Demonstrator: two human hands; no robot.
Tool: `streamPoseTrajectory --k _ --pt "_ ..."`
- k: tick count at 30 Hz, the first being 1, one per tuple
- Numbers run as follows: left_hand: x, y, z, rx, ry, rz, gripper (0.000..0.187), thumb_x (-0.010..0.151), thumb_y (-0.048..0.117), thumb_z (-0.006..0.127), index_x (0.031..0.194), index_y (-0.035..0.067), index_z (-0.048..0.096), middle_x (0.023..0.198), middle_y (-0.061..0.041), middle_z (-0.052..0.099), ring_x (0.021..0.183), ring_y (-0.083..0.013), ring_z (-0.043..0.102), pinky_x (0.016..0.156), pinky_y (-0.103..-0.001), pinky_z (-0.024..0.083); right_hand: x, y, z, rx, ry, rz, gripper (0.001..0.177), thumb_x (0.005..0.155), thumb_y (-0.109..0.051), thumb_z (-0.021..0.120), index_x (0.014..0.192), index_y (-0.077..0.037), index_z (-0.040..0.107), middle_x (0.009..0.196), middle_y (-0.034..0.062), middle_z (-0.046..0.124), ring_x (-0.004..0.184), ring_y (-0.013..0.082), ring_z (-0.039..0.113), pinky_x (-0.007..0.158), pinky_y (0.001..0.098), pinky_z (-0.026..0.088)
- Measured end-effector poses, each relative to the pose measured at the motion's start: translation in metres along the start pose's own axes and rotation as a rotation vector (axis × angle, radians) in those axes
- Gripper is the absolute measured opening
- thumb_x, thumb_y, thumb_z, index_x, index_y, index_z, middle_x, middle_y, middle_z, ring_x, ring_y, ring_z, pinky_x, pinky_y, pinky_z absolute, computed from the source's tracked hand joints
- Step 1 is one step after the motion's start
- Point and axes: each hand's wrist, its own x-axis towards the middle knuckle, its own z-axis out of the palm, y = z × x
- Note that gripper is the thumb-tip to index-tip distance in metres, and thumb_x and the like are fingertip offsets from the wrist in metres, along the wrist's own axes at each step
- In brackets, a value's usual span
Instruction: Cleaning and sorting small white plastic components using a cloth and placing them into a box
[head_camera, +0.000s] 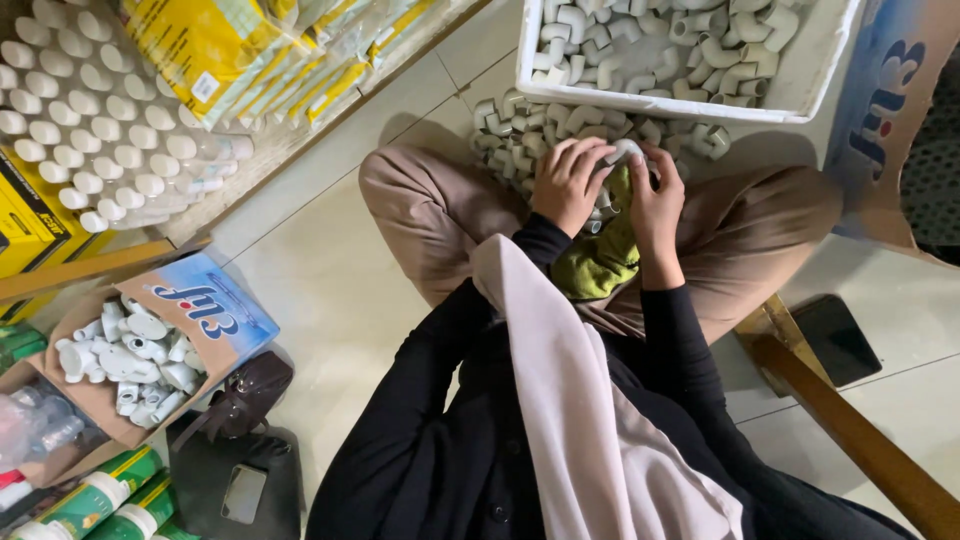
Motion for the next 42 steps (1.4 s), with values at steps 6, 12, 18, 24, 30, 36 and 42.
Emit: streamPoseTrajectory --k 6,12,18,24,30,36,42 --pt "0.004 0.010 0.006 0.127 -0.092 -0.060 0.023 0.098 0.027 0.067 0.120 0.021 0.060 0.146 -0.010 0.044 0.141 -0.0361 0.041 0.108 -0.057 0.045 0.018 0.002 0.007 0.047 -0.056 0.164 0.035 0.111 -0.030 0.061 0.136 -0.006 0.066 0.123 0.0262 0.068 0.123 0.0473 0.059 0.101 0.0611 0.048" --pt "-0.011 0.003 0.014 0.076 -0.167 -0.136 0.033 0.100 0.023 0.061 0.131 0.033 0.056 0.155 -0.010 0.036 0.147 -0.0366 0.034 0.110 -0.064 0.038 0.019 0.000 0.003 0.221 -0.063 0.286 0.038 0.107 -0.025 0.060 0.144 -0.016 0.060 0.144 0.0286 0.055 0.141 0.0439 0.043 0.117 0.0557 0.036" --pt "-0.003 -0.003 -0.014 -0.074 -0.160 -0.081 0.032 0.104 0.014 0.055 0.133 0.028 0.056 0.156 -0.008 0.034 0.148 -0.0352 0.034 0.114 -0.058 0.038 0.010 -0.012 -0.011 0.355 -0.040 0.344 0.041 0.103 -0.026 0.064 0.142 -0.018 0.061 0.152 0.0317 0.045 0.145 0.0452 0.039 0.120 0.0553 0.032" --pt "0.012 -0.020 -0.026 -0.232 -0.014 -0.077 0.037 0.098 0.013 0.058 0.132 0.028 0.062 0.150 -0.005 0.045 0.137 -0.0322 0.047 0.111 -0.053 0.043 -0.007 0.014 -0.054 1.295 -0.635 0.429 0.058 0.104 -0.050 0.049 0.139 -0.005 0.055 0.078 0.0022 0.040 0.065 0.0122 0.038 0.046 0.0217 0.037" --pt "0.079 -0.026 -0.042 -0.726 -0.017 -0.243 0.029 0.109 0.017 0.048 0.136 0.018 0.060 0.139 -0.004 0.054 0.126 -0.0234 0.062 0.108 -0.036 0.053 0.021 -0.076 -0.085 1.467 -0.820 0.247 0.044 0.094 -0.027 0.066 0.125 0.000 0.051 0.078 0.0042 0.030 0.065 0.0145 0.032 0.040 0.0222 0.042" --pt "0.150 -0.077 0.046 -1.400 0.063 -0.859 0.036 0.101 0.013 0.064 0.136 0.006 0.060 0.126 -0.005 0.064 0.111 -0.0114 0.064 0.098 -0.030 0.052 0.118 -0.160 -0.056 0.949 -0.629 0.514 0.060 0.090 -0.012 0.048 0.150 -0.006 0.046 0.123 0.0068 0.064 0.079 0.0069 0.061 0.050 0.0097 0.037" --pt "0.166 -0.099 0.122 -1.581 0.004 -1.398 0.011 0.086 0.024 0.073 0.093 0.019 0.066 0.082 0.004 0.059 0.069 -0.0170 0.057 0.066 -0.038 0.039 0.200 -0.129 -0.005 0.606 -0.488 0.718 0.049 0.092 -0.018 0.059 0.141 -0.018 0.063 0.090 0.0101 0.071 0.061 0.0108 0.062 0.045 0.0206 0.046"
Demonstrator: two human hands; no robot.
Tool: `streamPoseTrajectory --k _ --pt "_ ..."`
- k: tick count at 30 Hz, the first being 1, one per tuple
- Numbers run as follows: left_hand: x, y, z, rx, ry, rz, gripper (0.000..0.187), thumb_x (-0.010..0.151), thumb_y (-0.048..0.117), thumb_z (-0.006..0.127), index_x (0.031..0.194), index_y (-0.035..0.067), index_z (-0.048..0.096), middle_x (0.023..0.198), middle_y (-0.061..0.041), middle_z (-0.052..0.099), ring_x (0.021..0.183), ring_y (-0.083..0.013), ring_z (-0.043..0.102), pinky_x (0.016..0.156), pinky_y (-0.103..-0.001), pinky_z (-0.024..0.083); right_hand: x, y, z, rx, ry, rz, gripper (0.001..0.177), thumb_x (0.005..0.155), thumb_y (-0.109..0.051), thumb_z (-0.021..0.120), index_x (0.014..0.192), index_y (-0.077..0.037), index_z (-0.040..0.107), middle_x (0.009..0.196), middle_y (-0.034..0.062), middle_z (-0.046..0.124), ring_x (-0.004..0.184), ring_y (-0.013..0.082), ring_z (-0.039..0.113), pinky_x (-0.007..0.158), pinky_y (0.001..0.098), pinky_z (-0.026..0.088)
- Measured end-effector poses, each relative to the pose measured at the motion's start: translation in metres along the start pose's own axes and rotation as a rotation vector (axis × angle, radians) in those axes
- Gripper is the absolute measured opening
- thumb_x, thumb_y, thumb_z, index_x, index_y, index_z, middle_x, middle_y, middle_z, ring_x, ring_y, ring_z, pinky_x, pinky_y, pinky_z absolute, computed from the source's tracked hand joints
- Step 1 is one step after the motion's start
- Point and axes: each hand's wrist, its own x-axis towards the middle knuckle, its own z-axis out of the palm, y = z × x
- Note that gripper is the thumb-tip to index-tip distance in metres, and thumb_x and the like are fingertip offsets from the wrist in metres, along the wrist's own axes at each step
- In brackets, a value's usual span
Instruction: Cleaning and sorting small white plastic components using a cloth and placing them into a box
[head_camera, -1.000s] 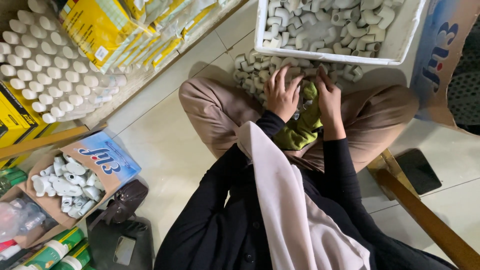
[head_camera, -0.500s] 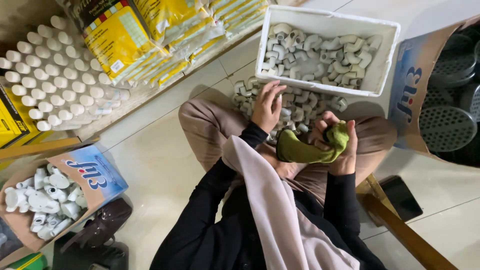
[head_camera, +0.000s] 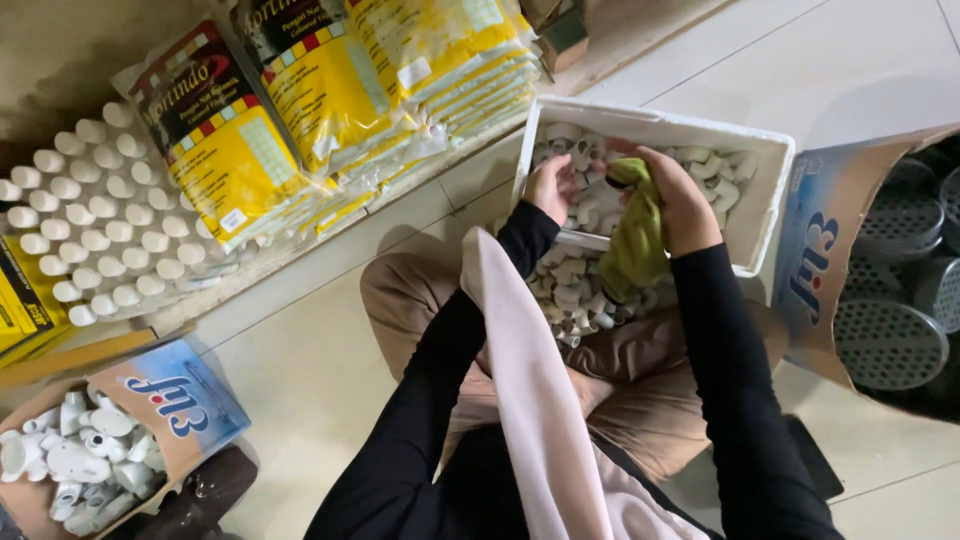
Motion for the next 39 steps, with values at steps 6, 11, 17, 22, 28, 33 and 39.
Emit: streamPoseTrajectory --k 6,11,17,22,28,33,39 --pt "0.029 -0.032 -0.009 -0.098 0.031 -0.114 0.069 0.093 0.020 0.077 0.151 0.013 0.039 0.142 -0.017 0.043 0.121 -0.0351 0.053 0.102 -0.052 0.047 0.076 0.028 -0.010 -0.905 0.123 -0.075 0.044 0.083 -0.047 0.069 0.115 -0.019 0.079 0.112 0.0152 0.074 0.105 0.0316 0.069 0.089 0.0440 0.053" --pt "-0.018 -0.004 0.008 -0.042 0.034 -0.099 0.068 0.096 0.020 0.073 0.153 0.015 0.037 0.146 -0.013 0.040 0.125 -0.0296 0.050 0.102 -0.044 0.046 0.075 0.033 -0.014 -0.939 0.018 -0.125 0.061 0.083 -0.034 0.067 0.144 -0.036 0.062 0.137 0.0057 0.065 0.126 0.0279 0.061 0.104 0.0402 0.049" --pt "-0.035 0.010 0.005 0.187 0.007 0.025 0.076 0.101 0.026 0.066 0.162 0.013 0.022 0.160 -0.023 0.023 0.149 -0.0394 0.022 0.122 -0.052 0.025 0.053 0.034 -0.019 -0.807 0.001 -0.318 0.052 0.088 -0.020 0.063 0.140 -0.022 0.067 0.121 0.0145 0.070 0.115 0.0306 0.063 0.102 0.0463 0.049" --pt "-0.101 0.029 0.012 0.507 -0.043 0.303 0.075 0.099 0.043 0.068 0.160 0.018 0.033 0.163 -0.023 0.028 0.154 -0.0389 0.023 0.123 -0.059 0.024 -0.027 0.038 0.000 -0.557 -0.001 -0.499 0.053 0.090 -0.017 0.062 0.143 -0.022 0.065 0.112 0.0030 0.072 0.102 0.0120 0.061 0.094 0.0323 0.055" --pt "-0.244 0.041 0.032 0.235 -0.574 0.719 0.044 0.099 0.017 0.077 0.138 0.008 0.059 0.131 -0.015 0.067 0.115 -0.0198 0.067 0.104 -0.037 0.054 -0.174 0.047 0.034 -0.720 -0.036 -0.865 0.064 0.090 -0.003 0.055 0.152 -0.019 0.057 0.125 0.0139 0.068 0.107 0.0214 0.057 0.100 0.0430 0.047" --pt "-0.361 0.042 0.018 0.291 -0.659 0.965 0.029 0.108 0.024 0.062 0.132 0.006 0.063 0.128 -0.016 0.071 0.122 -0.0155 0.065 0.103 -0.031 0.056 -0.263 0.095 0.049 -0.819 -0.017 -1.159 0.064 0.095 0.001 0.059 0.156 -0.012 0.049 0.143 0.0202 0.059 0.130 0.0307 0.055 0.104 0.0566 0.047" --pt "-0.408 0.006 -0.010 0.099 -0.814 1.029 0.037 0.102 0.005 0.068 0.136 -0.001 0.056 0.142 -0.024 0.061 0.129 -0.0262 0.063 0.101 -0.036 0.060 -0.297 0.147 0.049 -0.365 0.156 -1.306 0.017 0.118 -0.013 0.041 0.126 0.001 0.047 0.102 0.0153 0.064 0.099 0.0224 0.062 0.097 0.0402 0.047"
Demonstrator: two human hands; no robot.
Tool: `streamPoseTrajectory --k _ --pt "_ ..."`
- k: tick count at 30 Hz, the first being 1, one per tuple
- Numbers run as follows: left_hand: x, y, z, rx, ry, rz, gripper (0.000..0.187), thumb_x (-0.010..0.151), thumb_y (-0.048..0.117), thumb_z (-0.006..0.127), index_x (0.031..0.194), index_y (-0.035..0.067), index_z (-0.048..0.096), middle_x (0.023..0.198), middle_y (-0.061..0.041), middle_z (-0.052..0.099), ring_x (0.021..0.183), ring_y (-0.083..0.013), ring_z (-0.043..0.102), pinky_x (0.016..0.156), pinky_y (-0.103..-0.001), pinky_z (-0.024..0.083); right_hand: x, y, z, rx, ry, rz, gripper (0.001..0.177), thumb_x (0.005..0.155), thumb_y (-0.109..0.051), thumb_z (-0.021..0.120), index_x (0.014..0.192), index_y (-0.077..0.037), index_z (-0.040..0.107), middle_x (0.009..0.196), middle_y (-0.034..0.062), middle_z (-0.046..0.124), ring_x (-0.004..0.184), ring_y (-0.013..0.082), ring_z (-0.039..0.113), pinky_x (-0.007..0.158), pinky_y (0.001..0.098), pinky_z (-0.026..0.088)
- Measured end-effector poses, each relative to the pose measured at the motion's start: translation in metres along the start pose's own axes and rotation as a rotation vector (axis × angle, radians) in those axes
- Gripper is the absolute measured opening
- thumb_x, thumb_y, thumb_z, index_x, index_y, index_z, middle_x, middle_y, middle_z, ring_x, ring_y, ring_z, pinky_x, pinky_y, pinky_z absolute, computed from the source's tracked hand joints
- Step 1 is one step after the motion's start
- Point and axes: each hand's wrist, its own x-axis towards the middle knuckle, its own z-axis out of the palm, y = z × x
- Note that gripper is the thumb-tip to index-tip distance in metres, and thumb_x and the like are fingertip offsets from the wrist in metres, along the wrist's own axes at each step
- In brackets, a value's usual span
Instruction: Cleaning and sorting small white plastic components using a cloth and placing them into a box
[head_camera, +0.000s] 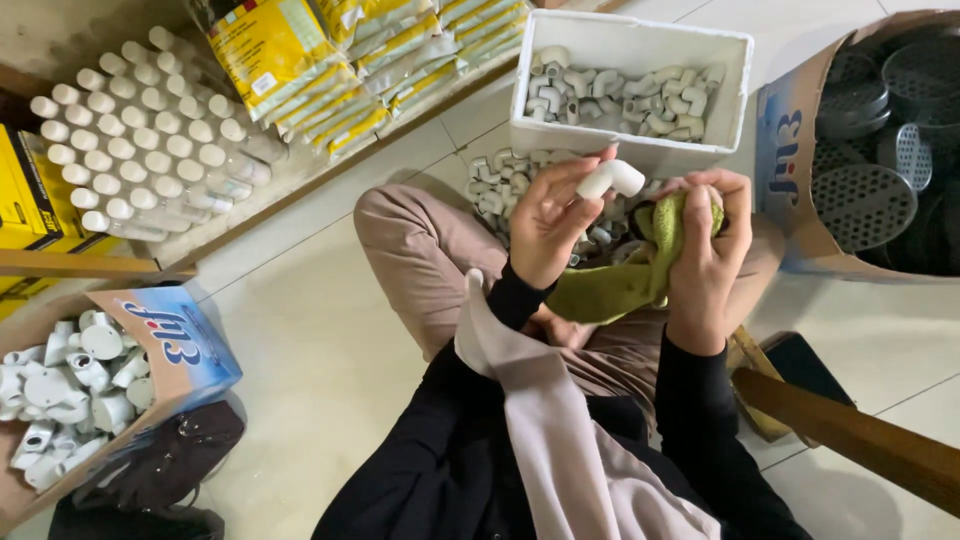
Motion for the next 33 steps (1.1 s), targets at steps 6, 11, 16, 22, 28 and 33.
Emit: streamPoseTrajectory --k 6,11,16,22,28,33 --pt "-0.030 0.033 0.013 0.184 -0.051 -0.043 0.035 0.111 0.027 0.057 0.136 0.002 0.060 0.143 -0.018 0.061 0.138 -0.0304 0.060 0.120 -0.041 0.050 -0.022 -0.029 0.012 -0.086 0.158 -0.072 0.011 0.109 -0.004 0.038 0.107 -0.006 0.048 0.116 0.0122 0.051 0.118 0.0252 0.050 0.113 0.0373 0.039" --pt "-0.038 0.013 0.021 0.044 -0.062 0.084 0.037 0.107 0.004 0.056 0.144 -0.005 0.052 0.145 -0.022 0.059 0.110 -0.0184 0.057 0.094 -0.034 0.051 -0.027 0.005 0.022 -0.180 0.130 -0.408 0.040 0.111 -0.030 0.048 0.113 0.008 0.058 0.117 0.0227 0.048 0.112 0.0340 0.049 0.103 0.0441 0.039" --pt "-0.038 0.013 0.035 0.038 0.059 0.116 0.034 0.109 0.010 0.056 0.140 -0.006 0.054 0.145 -0.025 0.058 0.131 -0.0266 0.060 0.106 -0.041 0.054 -0.023 0.015 0.028 -0.195 0.079 -0.526 0.038 0.111 -0.016 0.050 0.131 0.016 0.058 0.123 0.0271 0.053 0.119 0.0409 0.055 0.102 0.0493 0.045" --pt "-0.034 0.007 0.037 0.011 0.169 0.080 0.028 0.112 0.006 0.048 0.137 -0.007 0.051 0.142 -0.026 0.060 0.133 -0.0343 0.056 0.109 -0.043 0.051 -0.034 0.030 0.034 -0.287 0.085 -0.688 0.011 0.093 0.007 0.071 0.096 0.004 0.081 0.099 0.0211 0.074 0.088 0.0365 0.071 0.086 0.0448 0.058" --pt "-0.033 0.020 0.049 0.219 0.272 0.063 0.029 0.105 0.011 0.061 0.129 -0.005 0.061 0.125 -0.022 0.071 0.122 -0.0217 0.062 0.102 -0.038 0.055 -0.026 0.012 0.042 -0.291 0.238 -0.661 0.003 0.096 0.005 0.075 0.094 0.005 0.077 0.091 0.0218 0.074 0.079 0.0358 0.069 0.079 0.0442 0.056" --pt "-0.044 0.018 0.039 0.368 0.290 0.050 0.029 0.103 0.021 0.064 0.123 0.001 0.068 0.109 -0.018 0.077 0.107 -0.0186 0.072 0.093 -0.033 0.058 -0.031 0.012 0.042 -0.169 0.276 -0.348 0.008 0.103 0.003 0.066 0.107 0.010 0.067 0.098 0.0217 0.068 0.090 0.0300 0.065 0.086 0.0425 0.051"
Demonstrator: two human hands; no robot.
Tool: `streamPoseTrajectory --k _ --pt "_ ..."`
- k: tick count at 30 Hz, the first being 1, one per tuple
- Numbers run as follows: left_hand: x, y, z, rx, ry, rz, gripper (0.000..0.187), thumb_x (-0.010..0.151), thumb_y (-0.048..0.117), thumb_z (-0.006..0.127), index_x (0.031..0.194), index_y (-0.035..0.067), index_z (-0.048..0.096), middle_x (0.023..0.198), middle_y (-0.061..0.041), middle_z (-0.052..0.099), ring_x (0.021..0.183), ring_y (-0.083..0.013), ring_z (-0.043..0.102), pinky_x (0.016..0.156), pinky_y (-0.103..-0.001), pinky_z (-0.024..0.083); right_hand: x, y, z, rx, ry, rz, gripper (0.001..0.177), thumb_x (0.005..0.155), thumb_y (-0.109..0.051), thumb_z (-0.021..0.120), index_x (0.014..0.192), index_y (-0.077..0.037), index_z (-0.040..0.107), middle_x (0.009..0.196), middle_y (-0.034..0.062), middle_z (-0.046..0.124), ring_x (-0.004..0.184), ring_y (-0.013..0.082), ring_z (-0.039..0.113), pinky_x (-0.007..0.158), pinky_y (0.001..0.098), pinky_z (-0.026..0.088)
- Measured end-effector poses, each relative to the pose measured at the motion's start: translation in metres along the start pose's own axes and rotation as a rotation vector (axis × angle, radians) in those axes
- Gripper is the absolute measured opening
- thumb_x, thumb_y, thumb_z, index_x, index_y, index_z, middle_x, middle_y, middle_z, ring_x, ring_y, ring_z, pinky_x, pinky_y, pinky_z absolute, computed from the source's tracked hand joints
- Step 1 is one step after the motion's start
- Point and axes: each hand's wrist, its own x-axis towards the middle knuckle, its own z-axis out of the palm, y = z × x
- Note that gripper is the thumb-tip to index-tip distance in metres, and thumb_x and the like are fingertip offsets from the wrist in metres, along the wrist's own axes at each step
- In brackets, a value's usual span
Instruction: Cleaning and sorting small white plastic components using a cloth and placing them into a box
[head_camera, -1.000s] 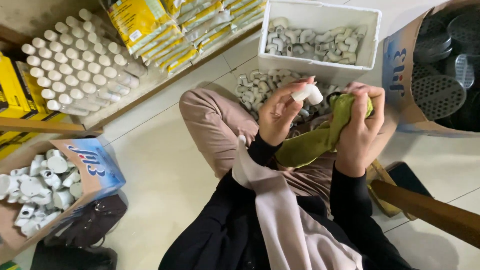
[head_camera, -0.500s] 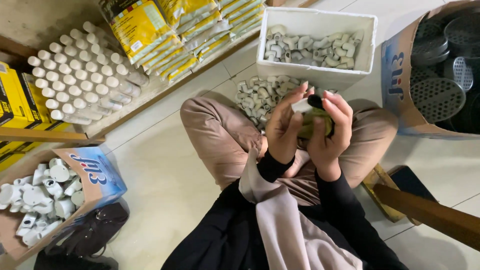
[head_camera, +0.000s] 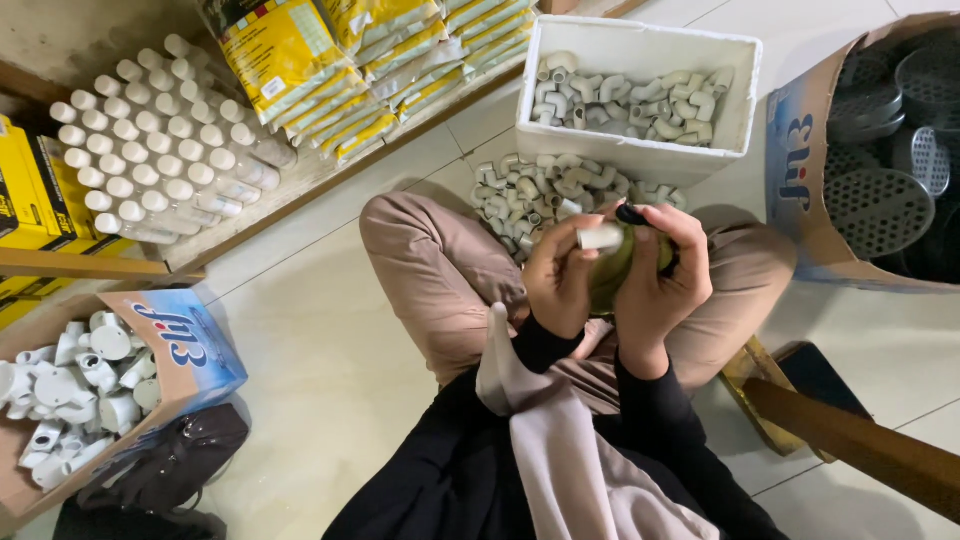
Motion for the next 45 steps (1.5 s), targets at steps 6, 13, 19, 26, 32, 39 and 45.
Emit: streamPoseTrajectory --k 6,13,19,26,32,39,45 --pt "0.002 -0.007 -0.013 -0.151 0.032 -0.011 0.030 0.103 0.011 0.063 0.126 -0.007 0.061 0.120 -0.029 0.071 0.113 -0.0346 0.069 0.099 -0.048 0.056 -0.016 -0.006 0.011 -0.072 -0.031 -0.249 0.013 0.090 0.017 0.075 0.091 0.005 0.077 0.090 0.0199 0.074 0.080 0.0329 0.066 0.077 0.0401 0.055" --pt "0.003 -0.031 -0.021 -0.328 0.053 -0.022 0.029 0.107 0.006 0.055 0.131 -0.010 0.055 0.125 -0.035 0.066 0.116 -0.0463 0.064 0.101 -0.060 0.053 -0.009 -0.004 0.006 -0.063 -0.163 -0.296 0.021 0.088 0.020 0.076 0.091 -0.001 0.081 0.090 0.0164 0.077 0.076 0.0306 0.065 0.074 0.0398 0.057" --pt "0.004 -0.025 -0.025 -0.391 0.100 -0.067 0.036 0.111 0.018 0.048 0.136 -0.008 0.049 0.124 -0.038 0.064 0.113 -0.0492 0.065 0.093 -0.051 0.058 -0.011 -0.014 -0.005 0.073 -0.331 -0.165 0.022 0.096 0.014 0.067 0.087 -0.003 0.079 0.086 0.0147 0.075 0.072 0.0301 0.065 0.072 0.0392 0.058" --pt "-0.001 -0.022 -0.031 -0.239 0.029 -0.039 0.036 0.112 0.022 0.044 0.132 -0.006 0.051 0.124 -0.035 0.065 0.111 -0.0419 0.069 0.095 -0.048 0.058 -0.014 0.005 -0.028 0.144 -0.177 -0.011 0.013 0.104 -0.007 0.068 0.096 0.003 0.067 0.098 0.0198 0.062 0.088 0.0285 0.062 0.083 0.0419 0.054" --pt "-0.009 -0.027 -0.038 -0.264 -0.080 0.000 0.040 0.114 0.022 0.033 0.131 -0.009 0.052 0.103 -0.025 0.064 0.098 -0.0309 0.069 0.092 -0.045 0.057 -0.013 0.008 -0.035 0.063 -0.127 -0.015 0.024 0.105 -0.018 0.069 0.101 0.002 0.056 0.099 0.0162 0.055 0.088 0.0252 0.053 0.085 0.0381 0.046" --pt "0.000 0.017 -0.021 -0.155 -0.209 0.026 0.044 0.113 0.029 0.037 0.135 -0.008 0.047 0.103 -0.018 0.060 0.104 -0.0264 0.063 0.097 -0.042 0.048 -0.010 -0.003 -0.036 0.125 -0.156 0.174 0.036 0.106 -0.036 0.061 0.104 -0.001 0.052 0.103 0.0141 0.055 0.096 0.0228 0.051 0.091 0.0371 0.042" --pt "-0.023 0.025 -0.009 -0.131 -0.066 -0.061 0.047 0.113 0.036 0.040 0.131 -0.006 0.049 0.119 -0.022 0.063 0.119 -0.0282 0.061 0.105 -0.045 0.048 -0.010 -0.021 -0.032 0.286 -0.206 0.222 0.041 0.104 -0.036 0.062 0.120 0.000 0.049 0.121 0.0151 0.052 0.110 0.0205 0.046 0.101 0.0356 0.038"
